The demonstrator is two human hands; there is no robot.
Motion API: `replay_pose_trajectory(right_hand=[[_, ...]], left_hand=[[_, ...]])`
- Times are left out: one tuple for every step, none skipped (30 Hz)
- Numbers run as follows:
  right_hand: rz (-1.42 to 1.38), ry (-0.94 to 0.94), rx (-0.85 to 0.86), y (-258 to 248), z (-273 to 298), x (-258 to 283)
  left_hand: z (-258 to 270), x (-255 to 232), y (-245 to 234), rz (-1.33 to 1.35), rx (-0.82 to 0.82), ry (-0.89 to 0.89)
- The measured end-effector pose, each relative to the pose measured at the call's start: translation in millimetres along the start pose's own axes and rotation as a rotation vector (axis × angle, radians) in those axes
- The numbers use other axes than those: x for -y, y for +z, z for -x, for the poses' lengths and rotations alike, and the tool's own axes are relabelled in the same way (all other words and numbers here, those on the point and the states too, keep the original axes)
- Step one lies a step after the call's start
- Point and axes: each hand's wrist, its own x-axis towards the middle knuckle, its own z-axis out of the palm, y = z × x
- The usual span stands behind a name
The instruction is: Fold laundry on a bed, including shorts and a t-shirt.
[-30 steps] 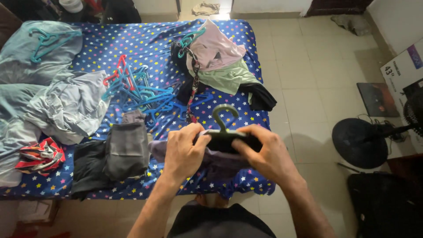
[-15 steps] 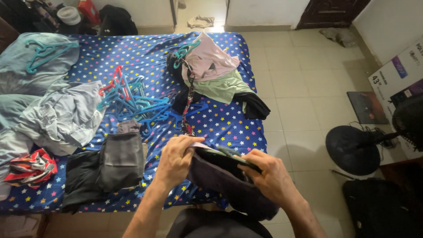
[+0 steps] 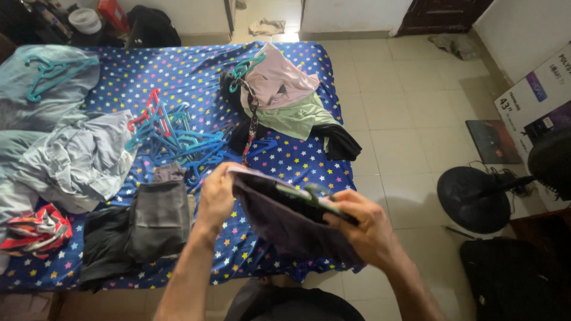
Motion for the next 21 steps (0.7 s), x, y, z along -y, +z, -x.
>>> replay_pose_trajectory(right_hand=[[-0.001, 0.003, 0.007, -2.2, -2.6, -2.4], [-0.023, -0.007, 0.004, -4.3, -5.3, -4.7], [-0.046, -0.021, 0.0, -5.6, -9.3, -6.9], [-0.049, -0.022, 0.004, -6.6, -12.3, -10.6], [-0.117, -0.042, -0.015, -6.0, -14.7, -14.2], [-0.185, -0.062, -0.035, -5.4, -17.0, -17.7], [-0.187, -0.062, -0.027, -5.5, -20.1, -16.4], [-0.212, 0.007, -0.04, -5.8, -23.2, -15.2], [-0.235, 0.074, -0.058, -6.9, -27.0, -14.6], [-0.235, 0.072, -0.056, -6.7, -31.8, -11.2], [-0.182, 0.077, -0.074, -7.3, -35.0, -8.0], [-0.129, 0.082, -0.091, -8.1, -38.3, -5.0], [-0.13, 0.085, -0.091, -5.4, -41.1, -2.5], [-0.111, 0.063, -0.072, -2.8, -43.9, 0.1], [-0.09, 0.039, -0.055, -1.1, -47.3, 2.4], [-0.09, 0.041, -0.059, 1.7, -48.7, 2.2], [-0.086, 0.031, -0.024, 4.3, -50.7, 1.9], [-0.082, 0.022, 0.011, 7.1, -52.7, 1.9], [-0.084, 0.022, 0.012, 7.3, -53.7, 5.8], [-0.088, -0.016, 0.043, 7.7, -54.4, 9.9], [-0.094, -0.056, 0.077, 8.9, -55.6, 14.0]], left_hand=[[-4.6, -4.1, -0.7, 0.0, -0.003, -0.007], [-9.3, -8.1, -1.4, 0.185, 0.04, -0.141], [-15.4, -12.9, -3.2, 0.37, 0.081, -0.272], [-17.9, -11.1, -3.0, 0.368, 0.077, -0.274], [-19.8, -9.2, -4.3, 0.497, 0.108, -0.313], [-21.6, -7.2, -5.6, 0.627, 0.139, -0.352], [-27.4, 16.7, -3.3, 0.627, 0.131, -0.355], [-33.1, 40.7, -1.0, 0.599, 0.218, -0.369], [-41.3, 64.0, 2.8, 0.57, 0.309, -0.377], [-38.9, 62.0, 5.9, 0.57, 0.306, -0.377], [-35.8, 60.3, 10.6, 0.514, 0.24, -0.319], [-32.7, 58.5, 15.4, 0.459, 0.174, -0.261], [-28.0, 45.7, 13.1, 0.457, 0.175, -0.264], [-23.4, 32.7, 10.8, 0.346, -0.046, -0.026], [-20.4, 19.2, 9.7, 0.23, -0.262, 0.216], [-7.0, -19.7, 11.2, 0.23, -0.258, 0.217], [6.3, -58.3, 12.9, -0.025, -0.382, 0.437], [19.7, -96.8, 14.0, -0.287, -0.502, 0.653], [19.8, -108.1, 10.8, -0.289, -0.503, 0.653], [20.1, -119.2, 7.2, -0.429, -0.229, 0.825], [21.1, -130.1, 2.9, -0.567, 0.054, 0.98]])
